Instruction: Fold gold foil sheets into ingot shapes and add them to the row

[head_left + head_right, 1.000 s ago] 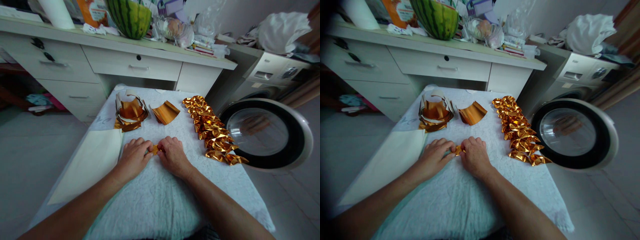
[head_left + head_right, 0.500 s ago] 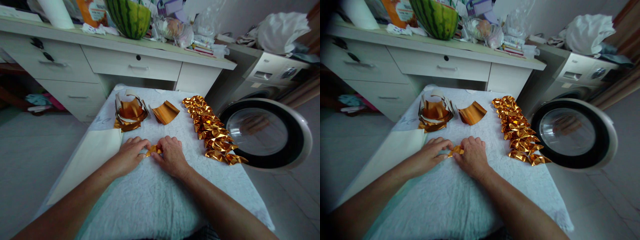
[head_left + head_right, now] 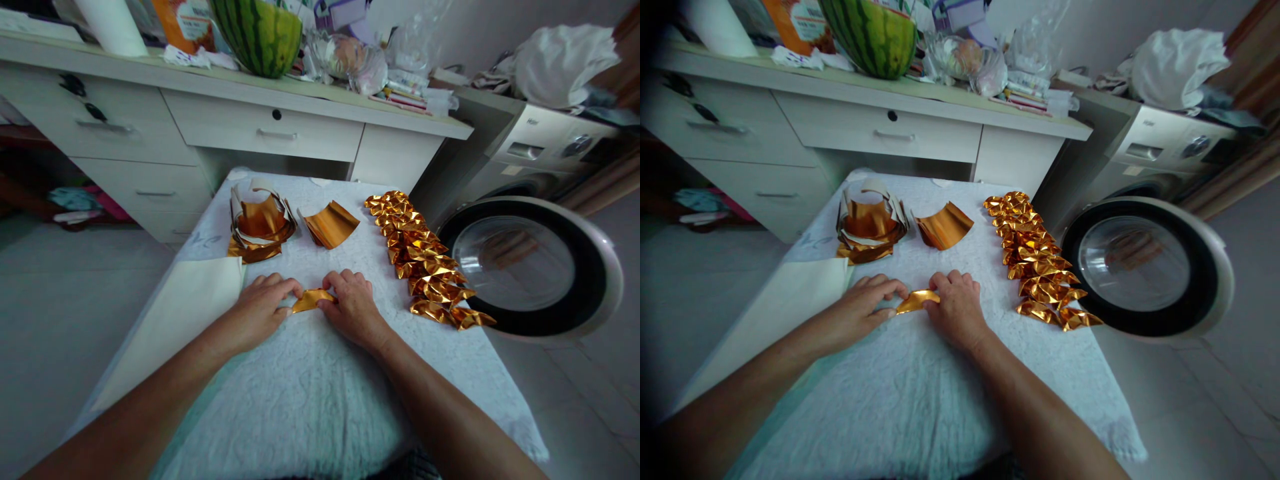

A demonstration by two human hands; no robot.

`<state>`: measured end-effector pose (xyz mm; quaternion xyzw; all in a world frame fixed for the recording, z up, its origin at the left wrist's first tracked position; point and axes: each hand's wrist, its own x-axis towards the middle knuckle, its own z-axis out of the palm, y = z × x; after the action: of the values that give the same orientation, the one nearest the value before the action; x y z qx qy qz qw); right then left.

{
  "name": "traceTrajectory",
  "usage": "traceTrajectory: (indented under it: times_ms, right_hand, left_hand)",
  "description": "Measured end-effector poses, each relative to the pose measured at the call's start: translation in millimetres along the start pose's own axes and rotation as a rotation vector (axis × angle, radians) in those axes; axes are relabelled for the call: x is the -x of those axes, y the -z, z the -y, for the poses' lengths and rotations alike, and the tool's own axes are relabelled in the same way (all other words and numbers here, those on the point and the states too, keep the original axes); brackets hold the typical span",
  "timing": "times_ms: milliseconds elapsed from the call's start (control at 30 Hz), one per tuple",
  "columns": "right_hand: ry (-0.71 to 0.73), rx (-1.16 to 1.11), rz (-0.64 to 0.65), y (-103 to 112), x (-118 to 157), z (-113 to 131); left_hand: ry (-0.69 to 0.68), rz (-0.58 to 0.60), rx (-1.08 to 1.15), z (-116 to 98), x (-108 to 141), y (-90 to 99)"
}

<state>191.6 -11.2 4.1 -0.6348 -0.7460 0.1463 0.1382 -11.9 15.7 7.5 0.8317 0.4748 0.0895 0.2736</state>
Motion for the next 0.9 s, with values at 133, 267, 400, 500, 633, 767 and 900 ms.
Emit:
traceTrajectory:
  times_ms: [133,267,400,500,633,767,900]
  right_hand:
    - [-0.006,-0.018,-0.001,3,0,-10]
    - [-0.026,-0.031,0.009,7,0,-18]
    - [0.010,-0.072,0.017,11,1,-22]
    - [0.051,-0.115,0.011,13,2,-23]
    - [0.121,-0.168,-0.003,14,4,-22]
    - [0.195,-0.169,-0.018,15,5,-19]
    - [0.242,-0.154,-0.009,13,5,-18]
  left_hand:
    - [0.011,-0.005,0.004,-1,0,0.7]
    - [0.008,-0.007,0.013,-1,0,-0.3]
    - [0.006,-0.016,0.015,0,1,-1.5]
    - [-0.016,-0.024,0.020,-1,1,-0.5]
    - [-0.074,-0.005,0.053,-3,1,0.8]
    - [-0.094,-0.029,0.043,-5,1,-1.8]
    - [-0.088,-0.072,0.014,-6,0,-5.8]
